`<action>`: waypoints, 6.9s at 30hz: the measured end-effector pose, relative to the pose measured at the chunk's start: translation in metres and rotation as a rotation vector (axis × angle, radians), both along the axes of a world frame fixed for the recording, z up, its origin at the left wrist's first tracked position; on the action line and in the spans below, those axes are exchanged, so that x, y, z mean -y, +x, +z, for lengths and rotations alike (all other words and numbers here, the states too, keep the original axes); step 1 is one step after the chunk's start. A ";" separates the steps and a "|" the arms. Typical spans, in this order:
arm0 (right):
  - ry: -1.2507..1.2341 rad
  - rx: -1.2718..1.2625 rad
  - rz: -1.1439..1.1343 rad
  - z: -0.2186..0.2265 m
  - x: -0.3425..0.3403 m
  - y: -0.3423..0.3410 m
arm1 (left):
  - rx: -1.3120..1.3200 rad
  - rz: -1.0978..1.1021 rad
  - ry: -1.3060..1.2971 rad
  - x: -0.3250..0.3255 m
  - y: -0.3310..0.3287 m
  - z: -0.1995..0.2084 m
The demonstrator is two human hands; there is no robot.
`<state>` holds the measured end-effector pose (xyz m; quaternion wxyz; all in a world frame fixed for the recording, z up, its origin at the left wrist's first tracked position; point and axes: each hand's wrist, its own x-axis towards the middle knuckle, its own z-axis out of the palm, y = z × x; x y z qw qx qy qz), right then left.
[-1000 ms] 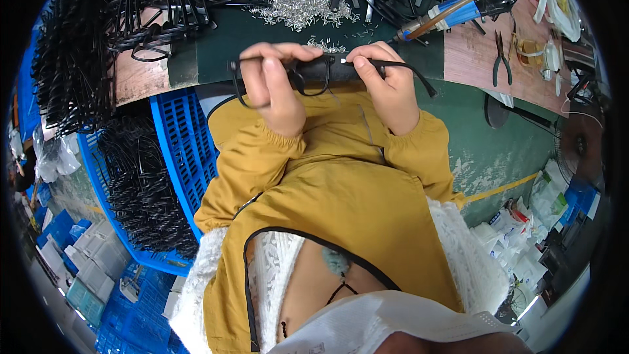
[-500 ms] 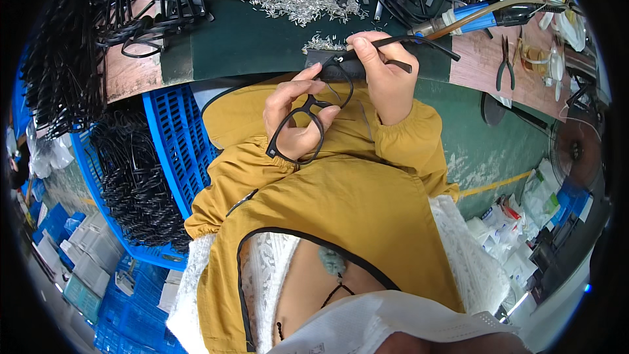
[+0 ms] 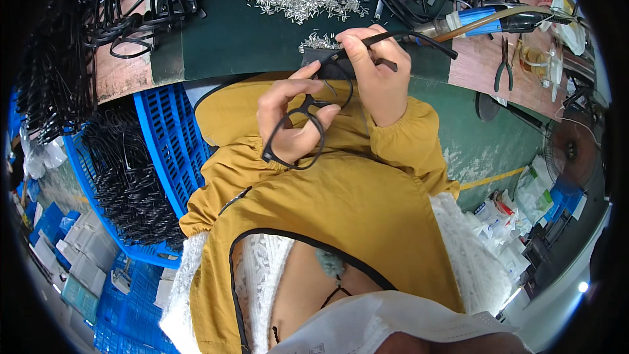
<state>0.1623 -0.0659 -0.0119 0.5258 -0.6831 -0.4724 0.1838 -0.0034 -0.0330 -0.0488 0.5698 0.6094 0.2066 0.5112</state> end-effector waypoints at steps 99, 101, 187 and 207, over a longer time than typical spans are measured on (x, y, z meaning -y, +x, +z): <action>0.583 -0.906 0.338 0.014 -0.018 0.022 | 0.055 -0.590 -1.546 0.010 0.011 0.027; 0.562 -0.960 0.388 0.015 -0.020 0.034 | -0.025 -0.552 -1.509 0.008 0.009 0.031; 0.618 -1.103 0.310 -0.002 0.013 0.162 | -0.854 0.583 0.911 -0.203 -0.111 0.061; 0.570 -1.033 0.242 0.003 0.005 0.156 | -0.718 0.898 0.445 -0.455 -0.167 0.311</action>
